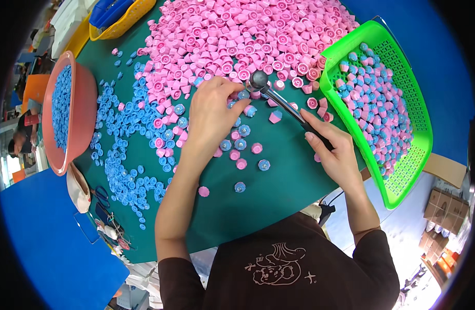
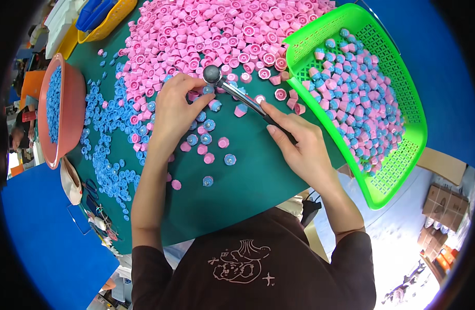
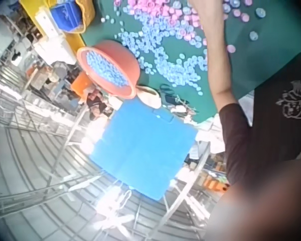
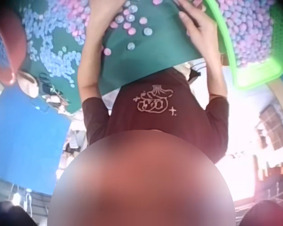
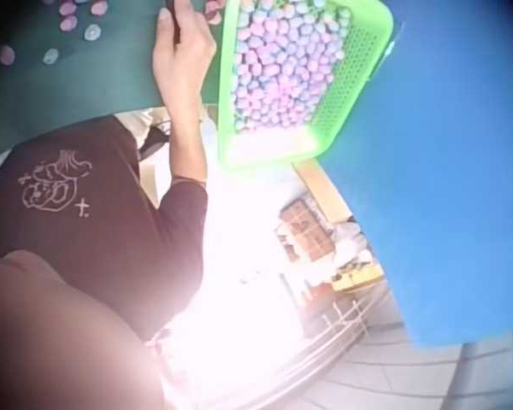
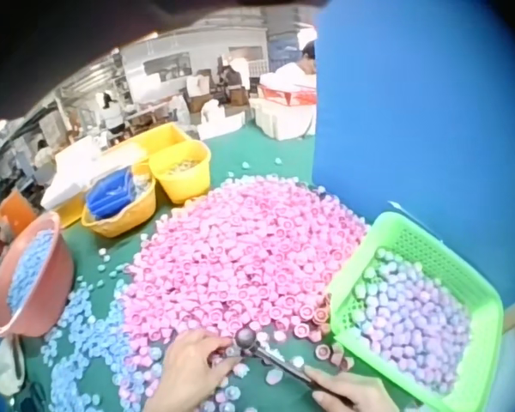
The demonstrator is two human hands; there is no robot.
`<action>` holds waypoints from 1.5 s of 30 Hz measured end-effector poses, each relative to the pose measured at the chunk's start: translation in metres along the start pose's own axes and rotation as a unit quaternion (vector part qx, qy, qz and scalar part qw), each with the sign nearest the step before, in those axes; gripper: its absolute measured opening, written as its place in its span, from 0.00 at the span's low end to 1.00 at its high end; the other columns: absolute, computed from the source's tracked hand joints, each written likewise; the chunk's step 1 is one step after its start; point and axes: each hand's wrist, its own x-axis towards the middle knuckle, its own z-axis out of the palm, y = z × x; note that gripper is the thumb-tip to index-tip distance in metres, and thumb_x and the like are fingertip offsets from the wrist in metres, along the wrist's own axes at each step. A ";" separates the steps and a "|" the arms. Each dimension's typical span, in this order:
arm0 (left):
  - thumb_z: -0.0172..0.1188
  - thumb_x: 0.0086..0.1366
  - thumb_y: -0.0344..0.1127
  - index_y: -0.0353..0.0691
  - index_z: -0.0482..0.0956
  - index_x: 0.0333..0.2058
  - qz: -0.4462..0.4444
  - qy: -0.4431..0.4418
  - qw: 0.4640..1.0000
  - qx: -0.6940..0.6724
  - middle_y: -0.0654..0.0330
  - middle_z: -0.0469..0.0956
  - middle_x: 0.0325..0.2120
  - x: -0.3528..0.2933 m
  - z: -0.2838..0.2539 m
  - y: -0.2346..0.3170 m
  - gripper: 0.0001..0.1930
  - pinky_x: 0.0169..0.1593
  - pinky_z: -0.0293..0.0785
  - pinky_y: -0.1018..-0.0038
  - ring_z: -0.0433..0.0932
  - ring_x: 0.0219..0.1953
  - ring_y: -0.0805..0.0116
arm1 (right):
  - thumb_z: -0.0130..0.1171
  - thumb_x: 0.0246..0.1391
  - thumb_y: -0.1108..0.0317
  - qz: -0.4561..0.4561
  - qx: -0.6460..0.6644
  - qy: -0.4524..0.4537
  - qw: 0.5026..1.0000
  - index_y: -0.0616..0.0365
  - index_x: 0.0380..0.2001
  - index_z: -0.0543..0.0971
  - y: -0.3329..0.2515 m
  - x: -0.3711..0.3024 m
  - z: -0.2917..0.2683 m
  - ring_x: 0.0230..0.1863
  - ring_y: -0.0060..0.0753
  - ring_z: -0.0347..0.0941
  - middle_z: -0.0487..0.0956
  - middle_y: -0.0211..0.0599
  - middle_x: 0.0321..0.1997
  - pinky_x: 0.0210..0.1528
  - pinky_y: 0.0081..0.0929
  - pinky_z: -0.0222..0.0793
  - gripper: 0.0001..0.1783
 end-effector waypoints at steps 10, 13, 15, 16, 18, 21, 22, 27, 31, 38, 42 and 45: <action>0.72 0.51 0.34 0.38 0.84 0.37 -0.070 0.111 0.990 -0.043 0.61 0.78 0.27 -0.020 -0.055 -0.010 0.14 0.35 0.69 0.72 0.73 0.29 0.68 | 0.58 0.56 0.80 -0.071 -0.131 -0.012 0.989 0.55 0.58 0.76 -0.005 0.005 0.008 0.23 0.23 0.64 0.71 0.35 0.26 0.29 0.23 0.62 0.25; 0.70 0.56 0.34 0.38 0.85 0.36 -0.098 0.177 0.979 0.003 0.63 0.78 0.28 -0.056 -0.090 -0.045 0.10 0.32 0.66 0.76 0.69 0.28 0.74 | 0.58 0.56 0.79 -0.066 -0.072 -0.006 0.995 0.55 0.58 0.77 -0.009 0.008 0.007 0.23 0.23 0.63 0.69 0.33 0.24 0.28 0.22 0.61 0.25; 0.69 0.57 0.34 0.38 0.84 0.37 -0.178 0.218 0.959 0.032 0.62 0.79 0.29 -0.085 -0.106 -0.073 0.10 0.32 0.66 0.76 0.69 0.28 0.74 | 0.58 0.57 0.78 -0.071 -0.046 0.013 0.996 0.55 0.58 0.77 -0.017 0.008 0.009 0.23 0.22 0.62 0.67 0.31 0.24 0.28 0.21 0.60 0.24; 0.67 0.59 0.34 0.38 0.84 0.38 -0.202 0.223 0.952 0.056 0.60 0.79 0.30 -0.098 -0.107 -0.091 0.10 0.33 0.68 0.75 0.70 0.28 0.72 | 0.58 0.57 0.78 -0.073 -0.031 0.025 0.996 0.55 0.58 0.76 -0.020 0.005 0.012 0.23 0.21 0.62 0.67 0.30 0.23 0.28 0.21 0.60 0.24; 0.67 0.59 0.33 0.38 0.83 0.40 -0.208 0.187 0.954 0.110 0.58 0.79 0.33 -0.127 -0.108 -0.112 0.11 0.34 0.70 0.73 0.72 0.29 0.69 | 0.58 0.57 0.78 -0.053 -0.057 -0.016 0.997 0.55 0.58 0.76 -0.030 0.010 0.012 0.24 0.23 0.62 0.69 0.31 0.24 0.30 0.22 0.61 0.24; 0.67 0.58 0.34 0.37 0.83 0.40 -0.112 0.185 0.968 0.129 0.56 0.79 0.37 -0.146 -0.096 -0.134 0.12 0.44 0.74 0.69 0.78 0.38 0.60 | 0.57 0.58 0.77 -0.049 -0.118 -0.047 0.991 0.56 0.57 0.77 -0.036 0.016 0.024 0.27 0.28 0.67 0.75 0.36 0.29 0.35 0.24 0.66 0.23; 0.68 0.57 0.33 0.37 0.83 0.39 -0.107 0.187 0.968 0.129 0.56 0.79 0.37 -0.146 -0.091 -0.135 0.11 0.46 0.74 0.67 0.79 0.41 0.57 | 0.57 0.57 0.78 -0.056 -0.132 -0.041 0.989 0.56 0.57 0.77 -0.034 0.016 0.026 0.30 0.29 0.70 0.77 0.38 0.32 0.37 0.25 0.67 0.23; 0.68 0.57 0.31 0.37 0.83 0.38 -0.173 0.207 0.961 0.056 0.57 0.80 0.33 -0.154 -0.100 -0.136 0.10 0.38 0.74 0.73 0.77 0.32 0.66 | 0.57 0.57 0.79 -0.033 -0.094 0.008 0.995 0.52 0.57 0.77 -0.036 0.012 0.029 0.26 0.27 0.67 0.74 0.37 0.28 0.33 0.26 0.65 0.24; 0.68 0.57 0.31 0.38 0.84 0.38 -0.215 0.254 0.937 0.107 0.59 0.79 0.30 -0.156 -0.118 -0.149 0.09 0.34 0.72 0.75 0.74 0.27 0.71 | 0.57 0.57 0.79 -0.075 -0.095 -0.003 0.993 0.52 0.57 0.77 -0.031 0.011 0.033 0.26 0.27 0.66 0.73 0.37 0.27 0.32 0.26 0.64 0.24; 0.69 0.56 0.34 0.39 0.84 0.38 -0.131 0.234 0.950 0.160 0.59 0.79 0.29 -0.143 -0.122 -0.171 0.11 0.34 0.72 0.75 0.74 0.28 0.70 | 0.59 0.55 0.78 -0.057 -0.098 -0.053 0.992 0.51 0.57 0.78 -0.034 0.007 0.032 0.23 0.27 0.64 0.69 0.37 0.23 0.29 0.26 0.62 0.25; 0.67 0.58 0.34 0.37 0.84 0.34 -0.208 0.223 0.945 0.121 0.57 0.80 0.29 -0.144 -0.125 -0.172 0.08 0.36 0.72 0.72 0.78 0.32 0.64 | 0.58 0.57 0.77 0.019 -0.081 -0.061 0.995 0.54 0.58 0.76 -0.042 0.010 0.023 0.31 0.19 0.68 0.81 0.33 0.36 0.36 0.18 0.65 0.24; 0.67 0.59 0.39 0.37 0.84 0.32 -0.273 0.177 0.945 0.047 0.59 0.80 0.27 -0.143 -0.129 -0.165 0.10 0.35 0.69 0.72 0.74 0.29 0.65 | 0.58 0.58 0.75 0.037 -0.056 -0.038 0.997 0.54 0.58 0.77 -0.033 0.010 0.018 0.28 0.16 0.67 0.82 0.30 0.41 0.31 0.17 0.64 0.23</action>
